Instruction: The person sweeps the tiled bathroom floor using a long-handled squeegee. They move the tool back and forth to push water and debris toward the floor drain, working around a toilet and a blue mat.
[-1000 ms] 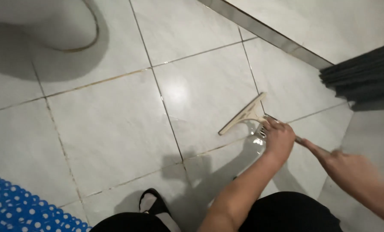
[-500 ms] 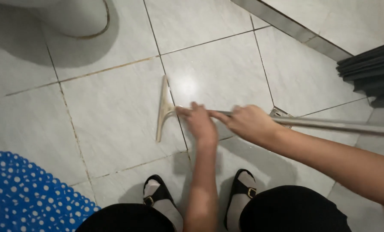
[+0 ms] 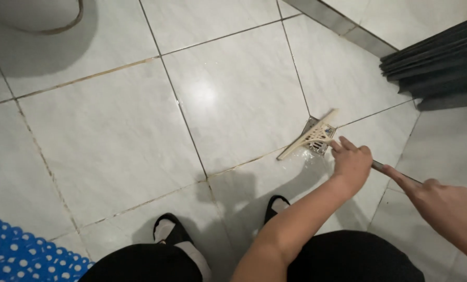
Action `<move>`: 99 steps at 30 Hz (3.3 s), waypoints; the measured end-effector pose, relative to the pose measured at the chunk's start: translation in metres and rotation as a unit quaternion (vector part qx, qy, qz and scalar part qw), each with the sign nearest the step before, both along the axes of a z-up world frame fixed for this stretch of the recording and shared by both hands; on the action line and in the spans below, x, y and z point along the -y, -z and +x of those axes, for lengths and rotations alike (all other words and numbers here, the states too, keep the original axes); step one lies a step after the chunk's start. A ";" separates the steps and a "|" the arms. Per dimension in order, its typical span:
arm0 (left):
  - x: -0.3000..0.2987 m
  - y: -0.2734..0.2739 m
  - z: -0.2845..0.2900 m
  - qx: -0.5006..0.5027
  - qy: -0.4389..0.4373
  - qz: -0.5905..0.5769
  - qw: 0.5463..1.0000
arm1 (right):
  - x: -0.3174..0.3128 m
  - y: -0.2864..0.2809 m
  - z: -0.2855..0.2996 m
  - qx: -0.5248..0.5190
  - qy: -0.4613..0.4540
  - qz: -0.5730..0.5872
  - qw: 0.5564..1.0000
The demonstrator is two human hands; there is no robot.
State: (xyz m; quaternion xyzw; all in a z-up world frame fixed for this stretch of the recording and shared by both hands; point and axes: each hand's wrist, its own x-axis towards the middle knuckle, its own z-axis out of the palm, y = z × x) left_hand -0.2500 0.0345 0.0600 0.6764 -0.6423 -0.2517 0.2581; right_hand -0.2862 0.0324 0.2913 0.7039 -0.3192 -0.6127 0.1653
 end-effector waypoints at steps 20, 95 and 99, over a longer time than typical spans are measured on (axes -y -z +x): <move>-0.011 0.037 0.122 0.064 -0.032 0.068 0.995 | -0.006 0.051 0.087 0.277 0.045 0.035 0.959; 0.294 0.056 0.405 0.027 0.251 -0.160 0.954 | 0.146 0.125 0.379 0.214 -0.045 -0.388 0.895; 0.296 0.062 0.397 -0.026 0.220 -0.109 0.969 | 0.149 0.139 0.372 0.189 -0.095 -0.374 0.903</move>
